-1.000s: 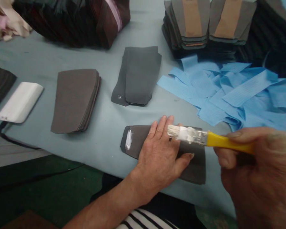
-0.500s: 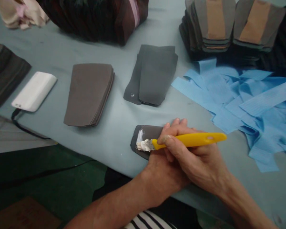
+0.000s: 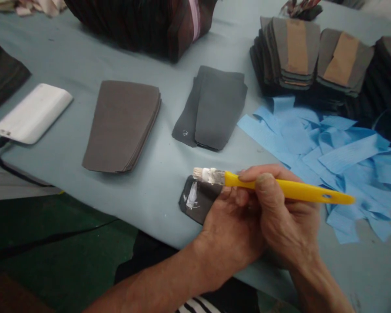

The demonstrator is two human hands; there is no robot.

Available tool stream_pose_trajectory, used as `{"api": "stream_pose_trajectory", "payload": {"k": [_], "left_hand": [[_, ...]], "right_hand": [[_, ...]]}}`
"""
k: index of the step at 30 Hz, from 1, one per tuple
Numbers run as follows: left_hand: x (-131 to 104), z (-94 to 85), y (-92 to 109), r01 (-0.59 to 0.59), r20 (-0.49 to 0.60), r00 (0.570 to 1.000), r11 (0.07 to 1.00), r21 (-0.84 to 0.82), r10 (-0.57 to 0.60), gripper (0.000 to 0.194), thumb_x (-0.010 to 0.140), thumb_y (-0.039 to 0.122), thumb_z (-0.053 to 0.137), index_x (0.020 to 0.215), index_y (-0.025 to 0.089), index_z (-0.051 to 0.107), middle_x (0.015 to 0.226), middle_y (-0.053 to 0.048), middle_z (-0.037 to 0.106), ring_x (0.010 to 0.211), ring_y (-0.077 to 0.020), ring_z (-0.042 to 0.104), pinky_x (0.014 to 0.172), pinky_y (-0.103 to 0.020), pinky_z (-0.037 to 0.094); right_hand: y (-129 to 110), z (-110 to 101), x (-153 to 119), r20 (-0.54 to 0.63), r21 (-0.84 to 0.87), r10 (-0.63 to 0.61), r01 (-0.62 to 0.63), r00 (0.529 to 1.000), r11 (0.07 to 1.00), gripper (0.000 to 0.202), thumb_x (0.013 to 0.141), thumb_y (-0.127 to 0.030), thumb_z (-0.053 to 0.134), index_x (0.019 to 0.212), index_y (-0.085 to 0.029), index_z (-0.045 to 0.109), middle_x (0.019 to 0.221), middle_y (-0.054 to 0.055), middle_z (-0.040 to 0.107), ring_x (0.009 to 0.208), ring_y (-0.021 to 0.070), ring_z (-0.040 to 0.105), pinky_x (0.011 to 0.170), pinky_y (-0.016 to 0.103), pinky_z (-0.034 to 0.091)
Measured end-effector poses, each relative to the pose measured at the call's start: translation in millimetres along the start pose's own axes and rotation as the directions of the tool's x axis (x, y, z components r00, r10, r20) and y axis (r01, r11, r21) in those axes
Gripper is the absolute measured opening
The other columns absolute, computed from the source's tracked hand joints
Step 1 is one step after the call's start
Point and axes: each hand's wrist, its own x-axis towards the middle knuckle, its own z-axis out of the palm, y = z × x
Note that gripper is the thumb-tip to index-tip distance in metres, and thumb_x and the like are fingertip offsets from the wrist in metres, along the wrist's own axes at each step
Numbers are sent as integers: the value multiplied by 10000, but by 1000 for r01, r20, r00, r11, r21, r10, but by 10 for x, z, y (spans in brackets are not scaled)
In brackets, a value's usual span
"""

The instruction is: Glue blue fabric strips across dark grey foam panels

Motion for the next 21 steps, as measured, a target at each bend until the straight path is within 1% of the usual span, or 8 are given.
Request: {"api": "stream_pose_trajectory", "payload": {"k": [2, 4, 10, 14, 16, 19, 20, 21], "left_hand": [[40, -69, -24, -142, 55, 989, 988, 62, 138, 468, 1101, 279, 477, 1553, 179, 546, 1517, -74, 669, 1417, -277, 605, 1216, -409, 502], [49, -101, -30, -226, 72, 974, 962, 152, 217, 483, 1123, 269, 435, 1566, 98, 522, 1510, -122, 673, 1411, -294, 609, 1219, -436, 490], [-23, -22, 4, -187, 57, 982, 946, 263, 178, 538, 1140, 328, 434, 1612, 72, 464, 1644, -153, 549, 1544, -335, 485, 1313, -498, 396], [-9, -19, -5, -215, 51, 977, 949, 231, 209, 540, 1116, 307, 470, 1607, 83, 472, 1618, -174, 567, 1481, -346, 550, 1319, -508, 392], [22, -71, -21, -234, 83, 971, 953, 192, 222, 515, 1101, 280, 505, 1583, 101, 502, 1516, -167, 655, 1386, -323, 635, 1282, -491, 443], [67, -174, -48, -221, 136, 969, 969, 114, 205, 500, 1068, 343, 590, 1504, 98, 582, 1271, -159, 776, 1188, -323, 749, 1175, -520, 546], [78, -198, -59, -212, 147, 970, 972, 98, 196, 532, 1046, 387, 627, 1466, 61, 609, 1249, -195, 779, 1197, -363, 745, 1160, -568, 548], [87, -213, -70, -209, 160, 969, 971, 116, 190, 551, 1033, 414, 642, 1451, 54, 624, 1339, -233, 744, 1303, -406, 694, 1189, -608, 512]], "right_hand": [[5, -30, -16, -27, 38, -16, 17, 1000, 999, 297, 1008, -545, 752, 852, -295, 785, 594, -41, 650, 516, 131, 621, 558, 261, 572], [18, -46, -38, -25, 36, -17, 18, 1000, 999, 304, 1015, -531, 748, 840, -284, 772, 580, -51, 635, 517, 127, 613, 614, 268, 587], [92, -22, -120, 6, 0, 10, -10, 1000, 1000, 269, 1052, -407, 689, 830, -262, 733, 595, -63, 622, 562, 128, 605, 702, 289, 567], [128, 27, -150, 35, -34, 4, -3, 999, 999, 222, 1039, -364, 682, 853, -266, 751, 624, -44, 615, 682, 177, 665, 839, 364, 573], [94, 14, -143, 19, -27, -9, 9, 1000, 1000, 227, 1045, -359, 674, 850, -265, 743, 634, -44, 636, 657, 169, 668, 793, 348, 581], [-19, -150, -119, -145, -2, -51, 51, 988, 999, 256, 1051, -399, 690, 843, -258, 739, 608, -54, 643, 543, 134, 625, 604, 279, 537], [-59, -252, -115, -230, -7, -71, 71, 971, 997, 270, 1049, -429, 701, 847, -254, 744, 597, -57, 633, 520, 125, 607, 558, 263, 506], [-94, -375, -116, -316, -25, -93, 90, 944, 996, 286, 1044, -460, 711, 853, -251, 751, 584, -61, 615, 504, 118, 590, 532, 253, 481]]}}
